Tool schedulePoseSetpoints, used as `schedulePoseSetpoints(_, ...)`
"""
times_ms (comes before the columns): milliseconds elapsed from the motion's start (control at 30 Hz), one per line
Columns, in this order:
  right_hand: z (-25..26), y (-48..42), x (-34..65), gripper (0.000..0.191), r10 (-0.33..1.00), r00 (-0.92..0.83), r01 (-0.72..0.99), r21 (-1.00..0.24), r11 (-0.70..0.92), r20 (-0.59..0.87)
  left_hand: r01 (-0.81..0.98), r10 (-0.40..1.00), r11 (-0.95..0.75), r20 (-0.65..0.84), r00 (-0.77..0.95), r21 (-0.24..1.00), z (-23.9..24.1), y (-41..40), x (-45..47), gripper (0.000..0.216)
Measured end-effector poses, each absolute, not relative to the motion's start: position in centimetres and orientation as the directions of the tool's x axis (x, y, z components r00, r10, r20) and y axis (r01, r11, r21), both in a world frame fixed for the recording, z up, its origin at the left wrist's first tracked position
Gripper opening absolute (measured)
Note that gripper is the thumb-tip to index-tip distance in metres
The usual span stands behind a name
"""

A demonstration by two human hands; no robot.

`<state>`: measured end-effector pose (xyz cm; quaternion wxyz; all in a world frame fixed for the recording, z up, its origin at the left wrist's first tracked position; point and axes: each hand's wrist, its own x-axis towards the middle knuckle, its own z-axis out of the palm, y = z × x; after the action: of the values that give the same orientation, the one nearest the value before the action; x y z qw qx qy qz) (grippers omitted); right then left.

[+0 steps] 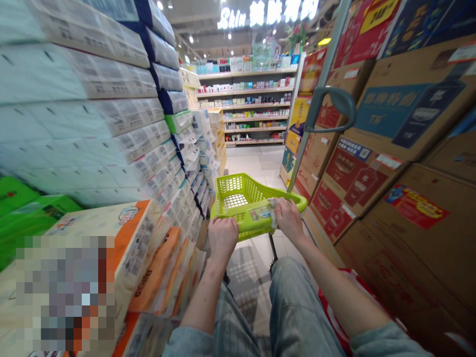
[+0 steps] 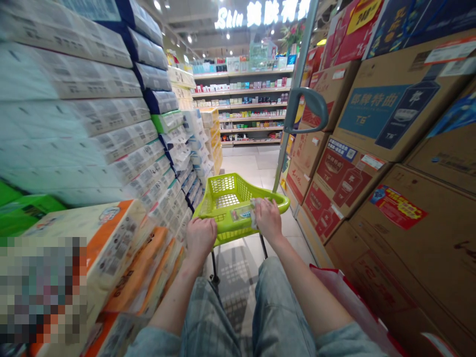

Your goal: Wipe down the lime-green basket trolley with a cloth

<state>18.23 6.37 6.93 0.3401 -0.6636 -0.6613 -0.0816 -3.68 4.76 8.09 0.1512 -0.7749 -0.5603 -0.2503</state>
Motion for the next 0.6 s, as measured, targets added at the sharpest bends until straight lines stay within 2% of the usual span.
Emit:
schedulePoseSetpoints(100, 6.2, 5.1, 15.1, 0.040, 0.740, 0.051, 0.914, -0.329, 0.236, 0.671, 0.945, 0.793, -0.324, 0.556, 0.248, 0.040, 8.0, 4.7, -3.5, 0.042)
schedulePoseSetpoints(200, 6.0, 4.1, 13.0, 0.044, 0.718, -0.058, 0.906, -0.265, 0.330, 0.693, 0.945, 0.787, -0.326, 0.564, 0.252, 0.033, 7.9, 4.8, -3.5, 0.042)
schedulePoseSetpoints(300, 5.4, 3.8, 12.9, 0.048, 0.679, -0.174, 0.897, -0.170, 0.409, 0.713, 0.940, 0.781, -0.339, 0.565, 0.267, 0.025, 8.0, 4.9, -3.8, 0.040)
schedulePoseSetpoints(400, 4.0, 4.1, 14.6, 0.043, 0.610, -0.264, 0.890, -0.054, 0.452, 0.747, 0.931, 0.772, -0.364, 0.564, 0.293, 0.015, 8.0, 4.9, -4.1, 0.040)
schedulePoseSetpoints(500, 2.9, 4.7, 17.6, 0.039, 0.552, -0.258, 0.896, -0.017, 0.444, 0.793, 0.923, 0.763, -0.384, 0.566, 0.312, 0.008, 8.0, 4.8, -4.3, 0.039)
schedulePoseSetpoints(600, 2.8, 5.4, 21.4, 0.036, 0.530, -0.141, 0.918, -0.090, 0.386, 0.836, 0.919, 0.753, -0.393, 0.576, 0.317, 0.008, 7.9, 4.9, -4.3, 0.039)
